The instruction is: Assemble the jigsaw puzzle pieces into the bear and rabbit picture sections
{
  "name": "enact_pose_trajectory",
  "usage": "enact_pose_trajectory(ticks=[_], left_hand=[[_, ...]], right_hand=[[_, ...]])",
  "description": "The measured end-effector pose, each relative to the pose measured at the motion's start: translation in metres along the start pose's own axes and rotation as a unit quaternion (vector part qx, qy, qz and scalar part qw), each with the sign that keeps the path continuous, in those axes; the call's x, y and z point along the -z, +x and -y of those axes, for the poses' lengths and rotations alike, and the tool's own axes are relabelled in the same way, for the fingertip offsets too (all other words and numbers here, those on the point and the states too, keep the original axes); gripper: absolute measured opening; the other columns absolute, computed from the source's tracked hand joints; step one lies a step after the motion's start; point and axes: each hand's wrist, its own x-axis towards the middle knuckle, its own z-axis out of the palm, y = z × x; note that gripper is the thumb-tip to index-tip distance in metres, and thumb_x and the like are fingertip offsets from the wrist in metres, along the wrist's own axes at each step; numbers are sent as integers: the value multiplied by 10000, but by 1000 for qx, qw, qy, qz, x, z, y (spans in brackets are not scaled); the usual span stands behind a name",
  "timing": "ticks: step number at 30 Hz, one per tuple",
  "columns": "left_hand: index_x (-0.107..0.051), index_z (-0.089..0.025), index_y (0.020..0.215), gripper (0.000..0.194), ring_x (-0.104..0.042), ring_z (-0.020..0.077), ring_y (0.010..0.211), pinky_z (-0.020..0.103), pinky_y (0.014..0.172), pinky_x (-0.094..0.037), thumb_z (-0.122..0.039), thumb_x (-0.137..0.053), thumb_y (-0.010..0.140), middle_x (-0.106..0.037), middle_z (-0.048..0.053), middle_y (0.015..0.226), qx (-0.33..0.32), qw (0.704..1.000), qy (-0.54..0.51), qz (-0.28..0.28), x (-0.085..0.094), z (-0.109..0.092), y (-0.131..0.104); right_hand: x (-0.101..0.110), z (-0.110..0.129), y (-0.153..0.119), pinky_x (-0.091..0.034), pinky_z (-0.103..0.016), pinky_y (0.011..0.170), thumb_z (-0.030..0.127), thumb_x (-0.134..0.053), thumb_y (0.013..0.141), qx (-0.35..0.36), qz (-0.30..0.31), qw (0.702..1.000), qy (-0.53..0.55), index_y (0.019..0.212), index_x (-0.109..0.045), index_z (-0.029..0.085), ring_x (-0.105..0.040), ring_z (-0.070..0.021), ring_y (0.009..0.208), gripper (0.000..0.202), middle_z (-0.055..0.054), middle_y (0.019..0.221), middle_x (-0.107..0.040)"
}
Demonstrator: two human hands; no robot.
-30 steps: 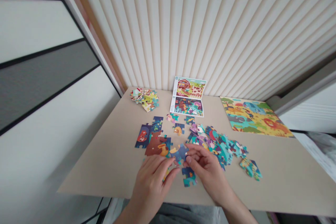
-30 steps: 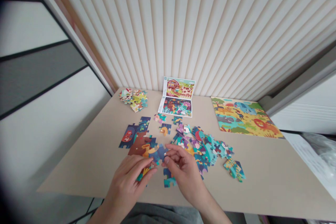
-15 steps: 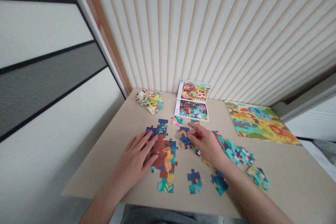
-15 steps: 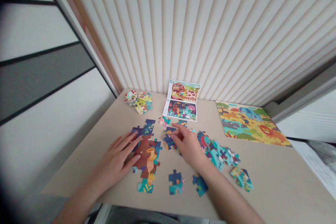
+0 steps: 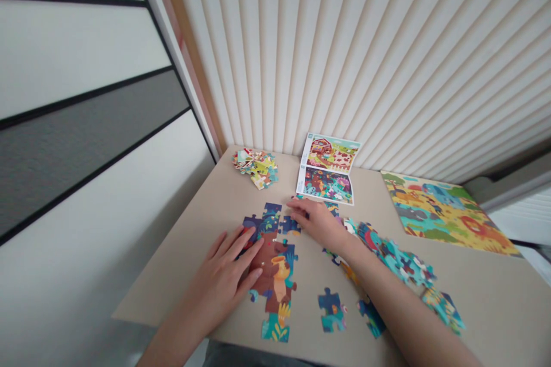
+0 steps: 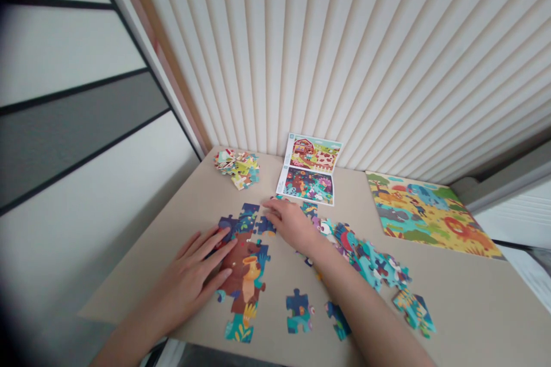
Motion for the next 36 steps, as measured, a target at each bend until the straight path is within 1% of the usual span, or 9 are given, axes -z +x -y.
enact_pose_trajectory(ticks=[4, 9, 12, 16, 19, 21, 26, 31, 36], left_hand=[[-595, -312, 1532, 512, -540, 322, 1440, 532, 1204, -439, -476, -578, 1048, -553, 65, 1620, -2, 1000, -1, -7, 0, 2, -5], [-587, -276, 1532, 539, -525, 334, 1450, 554, 1231, -399, -492, -601, 1039, -566, 87, 1602, -24, 1000, -2, 12, 6, 7, 4], [-589, -262, 1521, 510, -539, 318, 1441, 552, 1252, -376, -457, -594, 1051, -589, 92, 1575, -37, 999, -18, 29, 16, 15, 24], [-624, -260, 1469, 424, -577, 284, 1401, 519, 1262, -381, -360, -583, 1059, -635, 89, 1513, -63, 996, -56, 35, 24, 35, 63], [-639, -232, 1439, 392, -602, 271, 1370, 505, 1240, -424, -340, -557, 1071, -658, 99, 1477, -89, 991, -100, 28, 17, 48, 87], [-641, -206, 1433, 392, -592, 276, 1377, 499, 1224, -448, -332, -541, 1076, -657, 114, 1470, -90, 990, -111, 21, 8, 51, 94], [-615, -199, 1470, 431, -572, 279, 1392, 489, 1223, -461, -337, -557, 1066, -638, 113, 1487, -95, 987, -124, 21, -5, 46, 88], [-670, -209, 1407, 385, -599, 280, 1358, 498, 1200, -484, -317, -566, 1052, -664, 117, 1442, -90, 987, -134, 23, -4, 42, 84], [-659, -232, 1430, 414, -601, 274, 1354, 488, 1205, -479, -328, -588, 1033, -655, 105, 1455, -88, 985, -142, 31, -1, 44, 84]], right_hand=[[1, 2, -27, -540, -455, 1096, 221, -662, 1005, 31, -24, 998, -46, 1257, -768, 252, -709, -274, 1221, 275, -95, 1289, -775], [-4, -2, -51, -520, -511, 1145, 289, -703, 1013, 82, -40, 990, -108, 1387, -693, 265, -661, -289, 1313, 375, -101, 1362, -741], [-8, -2, -51, -494, -538, 1173, 276, -713, 1009, 83, -37, 988, -127, 1413, -670, 260, -632, -299, 1356, 407, -101, 1393, -725], [-11, -2, -47, -516, -515, 1143, 262, -699, 1017, 87, -42, 987, -130, 1383, -684, 267, -650, -290, 1316, 367, -103, 1378, -718], [-14, -7, -46, -543, -504, 1106, 294, -704, 1015, 81, -54, 987, -127, 1367, -696, 274, -671, -289, 1270, 352, -109, 1353, -713], [-17, -10, -45, -556, -501, 1089, 313, -709, 1009, 70, -71, 987, -125, 1356, -706, 272, -678, -294, 1255, 349, -115, 1339, -710], [-26, -14, -37, -567, -480, 1091, 320, -705, 1007, 59, -101, 987, -111, 1337, -724, 265, -690, -290, 1244, 336, -121, 1353, -708], [-30, -15, -30, -561, -479, 1106, 302, -717, 994, 52, -101, 988, -105, 1334, -728, 248, -688, -295, 1257, 344, -128, 1356, -707], [-30, -15, -29, -551, -502, 1114, 303, -710, 997, 42, -102, 990, -90, 1328, -736, 240, -680, -306, 1266, 338, -137, 1358, -703]])
